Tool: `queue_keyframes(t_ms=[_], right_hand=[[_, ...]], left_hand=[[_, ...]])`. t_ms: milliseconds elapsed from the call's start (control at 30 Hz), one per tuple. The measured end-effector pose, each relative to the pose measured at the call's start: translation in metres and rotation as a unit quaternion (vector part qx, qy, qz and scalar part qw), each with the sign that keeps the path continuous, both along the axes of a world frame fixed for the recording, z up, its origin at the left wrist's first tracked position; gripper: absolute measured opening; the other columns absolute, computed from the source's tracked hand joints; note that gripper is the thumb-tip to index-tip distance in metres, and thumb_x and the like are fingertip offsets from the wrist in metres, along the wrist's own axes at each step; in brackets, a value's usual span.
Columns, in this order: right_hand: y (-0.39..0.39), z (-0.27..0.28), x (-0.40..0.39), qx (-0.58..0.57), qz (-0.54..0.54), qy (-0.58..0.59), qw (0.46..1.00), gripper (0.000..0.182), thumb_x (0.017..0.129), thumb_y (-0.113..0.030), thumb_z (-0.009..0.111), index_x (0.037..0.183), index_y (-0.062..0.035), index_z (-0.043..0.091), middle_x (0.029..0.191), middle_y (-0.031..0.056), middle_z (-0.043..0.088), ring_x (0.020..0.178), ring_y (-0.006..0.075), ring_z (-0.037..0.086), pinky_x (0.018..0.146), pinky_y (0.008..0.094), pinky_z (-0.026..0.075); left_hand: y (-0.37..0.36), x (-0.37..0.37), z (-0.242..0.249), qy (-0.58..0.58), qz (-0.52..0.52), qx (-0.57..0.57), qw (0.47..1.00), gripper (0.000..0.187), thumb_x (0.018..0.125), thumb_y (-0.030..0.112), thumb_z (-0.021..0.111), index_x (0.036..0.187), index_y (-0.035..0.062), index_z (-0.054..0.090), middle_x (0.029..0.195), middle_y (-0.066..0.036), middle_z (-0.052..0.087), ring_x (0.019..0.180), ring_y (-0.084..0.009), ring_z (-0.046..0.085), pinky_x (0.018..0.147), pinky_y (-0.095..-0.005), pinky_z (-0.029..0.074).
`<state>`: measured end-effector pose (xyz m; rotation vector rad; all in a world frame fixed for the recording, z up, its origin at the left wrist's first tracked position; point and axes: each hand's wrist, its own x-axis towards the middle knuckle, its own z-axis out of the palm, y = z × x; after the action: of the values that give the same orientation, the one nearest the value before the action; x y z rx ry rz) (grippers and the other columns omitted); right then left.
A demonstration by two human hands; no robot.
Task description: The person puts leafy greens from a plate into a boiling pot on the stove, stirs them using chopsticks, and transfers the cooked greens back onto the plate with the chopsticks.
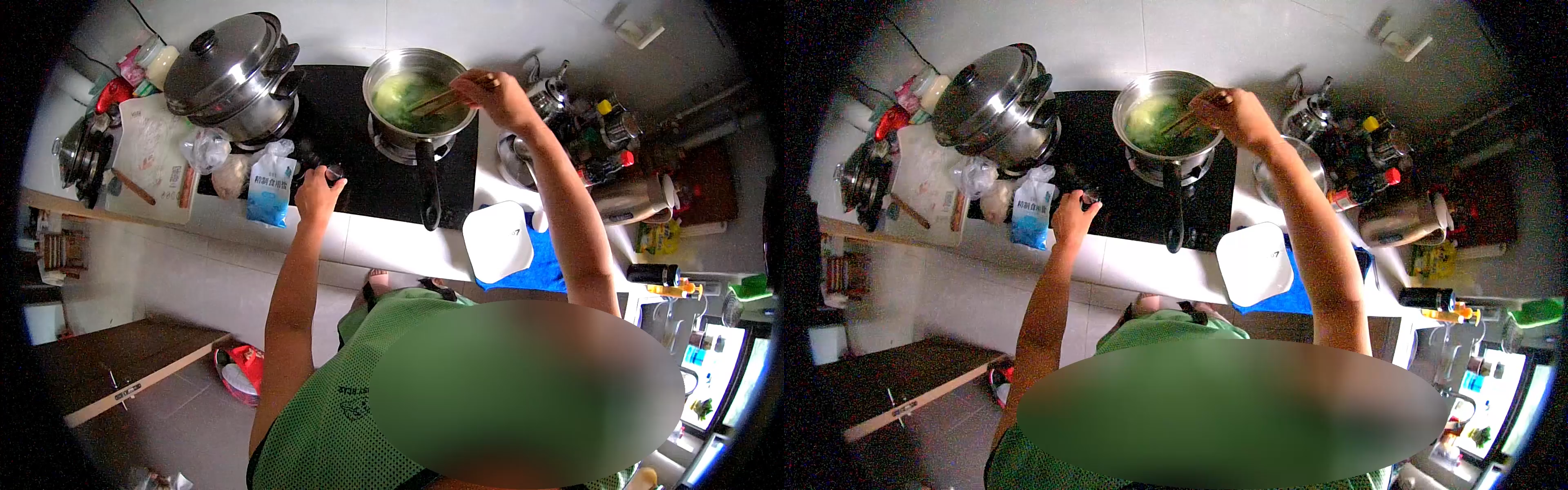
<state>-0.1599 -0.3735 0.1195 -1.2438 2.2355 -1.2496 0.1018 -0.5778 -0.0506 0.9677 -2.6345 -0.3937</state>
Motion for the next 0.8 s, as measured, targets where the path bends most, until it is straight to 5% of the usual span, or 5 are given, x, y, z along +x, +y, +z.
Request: queue_keyframes(t_ms=[300,633,800], right_hand=[[-0.019,-0.016,-0.009,-0.005,0.055,-0.123,0.991,0.028,0.085,-0.030,0.055,0.090,-0.0038,0.063,0.074,0.0055,0.063,0.063,0.0102,0.057,0.060,0.0246,0.048],[-0.015,-0.008,-0.024,-0.045,-0.078,0.068,0.994,0.027,0.083,-0.033,0.056,0.092,-0.0088,0.065,0.078,0.0081,0.066,0.069,0.0187,0.064,0.064,0.0293,0.049],[-0.001,-0.005,-0.023,0.095,-0.112,0.159,0.976,0.032,0.083,-0.037,0.052,0.089,-0.0086,0.065,0.076,0.0122,0.064,0.069,0.0276,0.063,0.065,0.0334,0.049]], left_hand=[[-0.003,-0.002,-0.001,-0.008,-0.012,0.010,1.000,0.038,0.069,0.037,0.068,0.089,0.0068,0.054,0.088,-0.012,0.054,0.077,-0.0332,0.058,0.064,-0.0428,0.048],[-0.005,-0.001,-0.003,0.009,-0.012,-0.008,1.000,0.039,0.069,0.037,0.067,0.090,0.0067,0.054,0.088,-0.012,0.054,0.077,-0.0330,0.058,0.064,-0.0427,0.048],[-0.005,-0.001,-0.002,0.000,-0.019,-0.015,1.000,0.040,0.070,0.038,0.067,0.091,0.0068,0.054,0.087,-0.012,0.054,0.076,-0.0327,0.058,0.063,-0.0423,0.048]])
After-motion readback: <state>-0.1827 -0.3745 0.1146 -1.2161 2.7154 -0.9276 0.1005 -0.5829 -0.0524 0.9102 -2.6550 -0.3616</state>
